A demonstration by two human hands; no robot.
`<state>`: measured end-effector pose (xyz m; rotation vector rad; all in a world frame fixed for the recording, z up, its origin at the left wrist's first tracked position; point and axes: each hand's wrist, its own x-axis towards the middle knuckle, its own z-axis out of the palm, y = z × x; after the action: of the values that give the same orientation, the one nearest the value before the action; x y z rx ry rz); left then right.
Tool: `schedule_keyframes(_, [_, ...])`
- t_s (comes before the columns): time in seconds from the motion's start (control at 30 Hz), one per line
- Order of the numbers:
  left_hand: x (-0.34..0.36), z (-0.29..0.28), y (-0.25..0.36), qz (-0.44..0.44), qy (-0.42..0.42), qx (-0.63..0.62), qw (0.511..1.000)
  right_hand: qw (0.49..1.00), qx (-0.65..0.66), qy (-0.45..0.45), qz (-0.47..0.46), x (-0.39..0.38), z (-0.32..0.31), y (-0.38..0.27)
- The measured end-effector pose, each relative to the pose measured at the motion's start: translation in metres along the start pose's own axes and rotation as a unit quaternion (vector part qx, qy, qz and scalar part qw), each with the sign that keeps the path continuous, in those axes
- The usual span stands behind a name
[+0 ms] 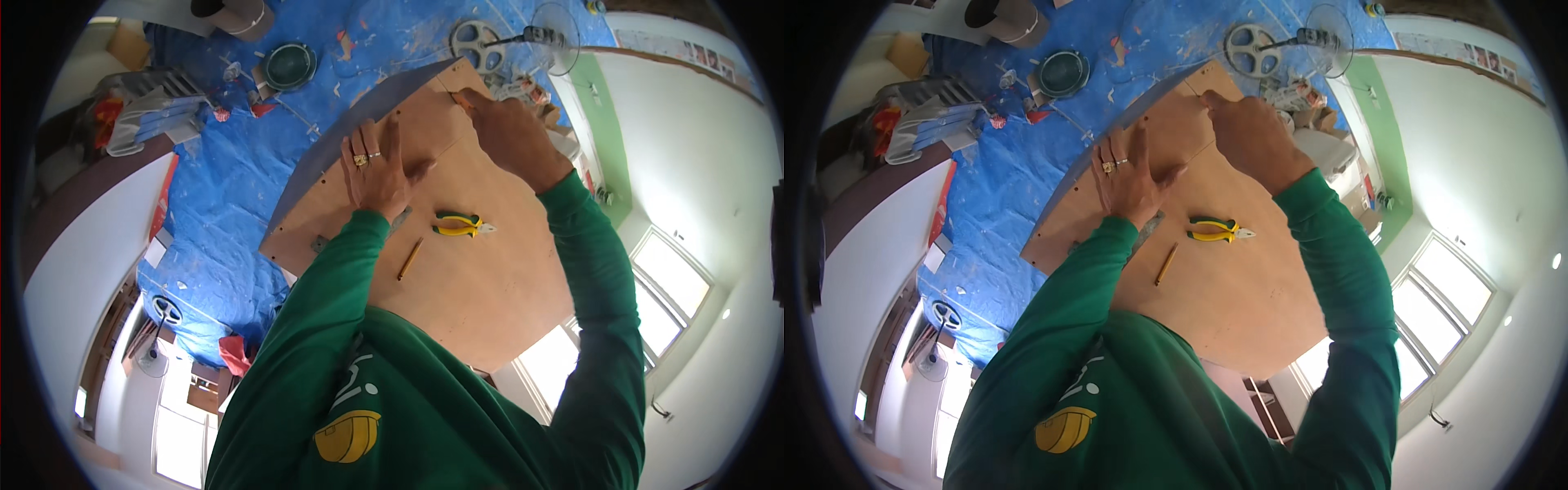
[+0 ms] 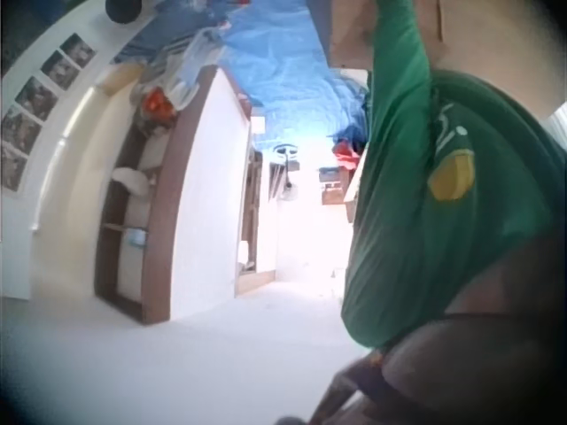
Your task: The person uses a utility knife to cut a large piece of plywood resting on a workbench. They score the wood along a straight line, flip the board over, and continue cutting from the other side to complete the separation.
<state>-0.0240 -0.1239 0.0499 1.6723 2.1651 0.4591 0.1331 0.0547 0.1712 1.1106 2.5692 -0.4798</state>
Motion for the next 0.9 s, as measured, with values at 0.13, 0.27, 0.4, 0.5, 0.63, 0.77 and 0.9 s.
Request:
schedule_keyframes(0.13, [0.002, 0.030, -0.012, -0.010, 0.027, -0.074, 0.997, 0.998, 0.056, 0.000, -0.019, -0.044, -0.082, -0.015])
schedule_keyframes(0.27, [-0.002, 0.005, 0.000, -0.007, 0.032, -0.003, 0.999, 0.995, 0.078, -0.021, 0.056, -0.086, -0.143, -0.046])
schedule_keyframes(0.4, [-0.007, 0.007, -0.003, 0.003, 0.034, -0.037, 0.999, 0.998, 0.052, 0.029, 0.030, -0.026, -0.011, -0.005])
schedule_keyframes(0.5, [-0.005, 0.007, -0.002, -0.002, 0.037, -0.023, 0.999, 0.999, 0.041, 0.021, -0.008, -0.018, 0.012, 0.002])
schedule_keyframes(0.63, [0.002, 0.004, -0.005, 0.004, 0.050, -0.008, 0.999, 0.999, -0.029, -0.027, -0.032, 0.003, 0.012, 0.010])
schedule_keyframes(0.77, [-0.002, -0.003, -0.004, 0.004, 0.026, -0.012, 1.000, 0.985, -0.033, 0.011, -0.167, 0.013, 0.003, 0.017])
schedule_keyframes(0.9, [-0.003, 0.007, -0.010, 0.009, 0.016, -0.018, 1.000, 0.996, 0.030, -0.023, -0.077, 0.010, -0.016, -0.007])
